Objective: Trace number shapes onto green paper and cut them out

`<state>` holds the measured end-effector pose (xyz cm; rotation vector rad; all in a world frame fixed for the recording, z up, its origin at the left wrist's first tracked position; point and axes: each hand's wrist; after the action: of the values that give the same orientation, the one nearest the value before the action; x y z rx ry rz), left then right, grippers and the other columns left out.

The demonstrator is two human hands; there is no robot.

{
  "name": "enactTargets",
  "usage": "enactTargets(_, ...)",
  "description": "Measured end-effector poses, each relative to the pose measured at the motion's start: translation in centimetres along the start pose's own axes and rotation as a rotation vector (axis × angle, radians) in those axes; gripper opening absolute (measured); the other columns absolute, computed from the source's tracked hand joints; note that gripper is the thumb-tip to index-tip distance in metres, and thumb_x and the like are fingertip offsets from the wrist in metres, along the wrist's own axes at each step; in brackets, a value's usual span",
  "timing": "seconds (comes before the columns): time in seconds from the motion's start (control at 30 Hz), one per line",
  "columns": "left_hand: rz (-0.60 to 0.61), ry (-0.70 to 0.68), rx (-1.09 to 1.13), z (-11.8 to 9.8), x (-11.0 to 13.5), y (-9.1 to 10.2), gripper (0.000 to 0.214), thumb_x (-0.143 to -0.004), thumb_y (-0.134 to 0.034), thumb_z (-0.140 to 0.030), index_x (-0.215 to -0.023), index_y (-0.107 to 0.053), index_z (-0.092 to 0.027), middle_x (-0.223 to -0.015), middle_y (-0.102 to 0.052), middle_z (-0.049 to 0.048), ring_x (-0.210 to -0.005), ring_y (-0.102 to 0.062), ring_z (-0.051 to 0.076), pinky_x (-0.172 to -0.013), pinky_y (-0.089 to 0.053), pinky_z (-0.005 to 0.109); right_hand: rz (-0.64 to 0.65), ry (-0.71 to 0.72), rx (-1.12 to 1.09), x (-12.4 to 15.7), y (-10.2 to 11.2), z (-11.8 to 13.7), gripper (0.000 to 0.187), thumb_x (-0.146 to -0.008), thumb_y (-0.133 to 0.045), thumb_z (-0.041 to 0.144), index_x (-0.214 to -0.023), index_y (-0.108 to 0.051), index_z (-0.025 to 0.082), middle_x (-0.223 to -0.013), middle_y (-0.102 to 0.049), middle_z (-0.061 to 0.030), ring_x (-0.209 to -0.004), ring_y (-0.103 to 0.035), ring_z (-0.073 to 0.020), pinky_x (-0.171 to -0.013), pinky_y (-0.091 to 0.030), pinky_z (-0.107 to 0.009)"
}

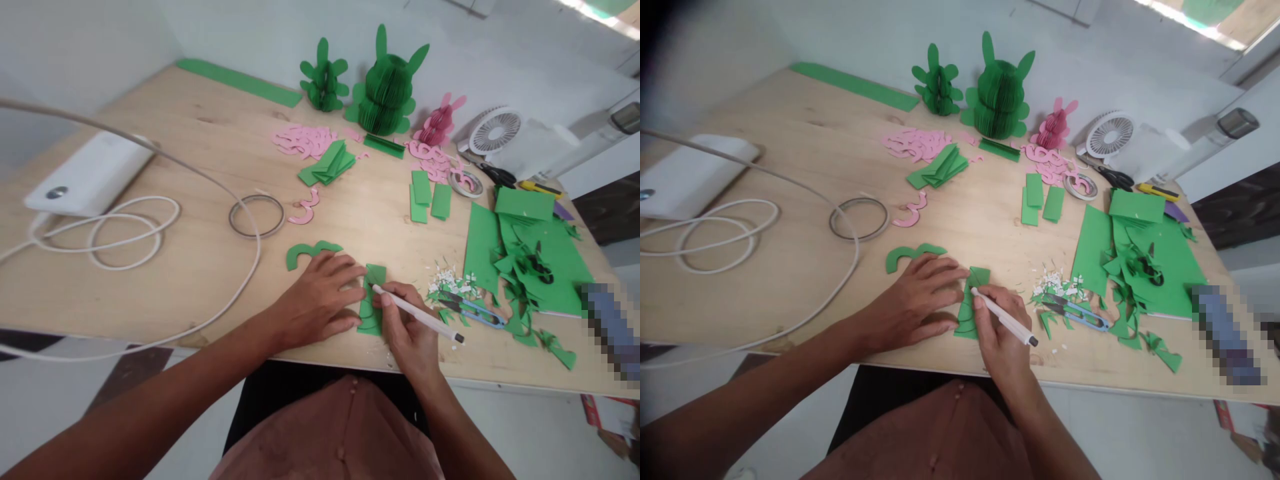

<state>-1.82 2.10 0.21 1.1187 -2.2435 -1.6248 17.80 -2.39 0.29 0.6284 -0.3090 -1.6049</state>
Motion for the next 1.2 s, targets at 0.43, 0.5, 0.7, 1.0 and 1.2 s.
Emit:
enactTargets(0.43,0.026,0.007,0.003,-0.09,-0.09,0.29,0.021,-0.09,-0.057,-0.036,-0.105,-0.064,-0.024,-0.133,-0.057,0.0094,-0.126,-0.043,0.031,-0.106,-0.027,0.052,-0.023,0.083,0.087,-0.24,0.09,0.41,0.015,-0.093,-0.054,0.03,-0.099,-0.066,0.024,-0.084,-0.072,-0.0033,-0.079,-0.068,-0.0205,-0.077,-0.052,-0.037)
enactTargets(0.5,0.023,0.005,-0.001,-0.11,-0.08,0.29,0.021,-0.091,-0.056,-0.036,-0.106,-0.064,-0.024,-0.134,-0.056,0.0094,-0.127,-0.043,0.031,-0.107,-0.027,0.053,-0.014,0.089,0.087,-0.3,0.1,0.44,0.014,-0.093,-0.054,0.029,-0.099,-0.065,0.024,-0.084,-0.072,-0.0029,-0.078,-0.068,-0.0199,-0.077,-0.052,-0.036)
enactTargets(0.7,0.031,0.007,-0.014,-0.14,0.02,0.32,0.023,-0.091,-0.056,-0.036,-0.108,-0.064,-0.024,-0.134,-0.056,0.0092,-0.127,-0.042,0.031,-0.108,-0.027,0.053,0.001,0.066,0.058,-0.35,0.26,0.68,0.012,-0.093,-0.054,0.027,-0.097,-0.064,0.024,-0.084,-0.072,-0.0021,-0.078,-0.068,-0.0193,-0.075,-0.052,-0.035)
enactTargets(1.0,-0.032,-0.033,-0.013,0.27,0.04,-0.02,0.022,-0.091,-0.055,-0.038,-0.104,-0.064,-0.023,-0.128,-0.059,0.0095,-0.124,-0.045,0.031,-0.105,-0.029,0.054,-0.019,-0.032,-0.02,0.02,-0.01,0.24,0.011,-0.091,-0.057,0.029,-0.095,-0.065,0.023,-0.08,-0.071,-0.004,-0.075,-0.067,-0.0202,-0.061,-0.051,-0.032)
enactTargets(1.2,-0.054,-0.041,-0.011,0.39,0.17,-0.31,0.019,-0.091,-0.055,-0.036,-0.102,-0.064,-0.023,-0.128,-0.059,0.0093,-0.124,-0.045,0.031,-0.105,-0.031,0.054,-0.002,-0.03,0.017,-0.14,0.03,0.52,0.009,-0.092,-0.056,0.027,-0.094,-0.065,0.023,-0.08,-0.069,-0.0023,-0.074,-0.066,-0.0188,-0.061,-0.05,-0.031)
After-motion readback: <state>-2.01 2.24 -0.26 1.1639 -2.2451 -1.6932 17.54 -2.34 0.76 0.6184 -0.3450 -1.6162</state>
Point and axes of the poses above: each hand's wrist, its own x-axis away from the middle knuckle, its own y-axis out of the back of the hand, z = x × y
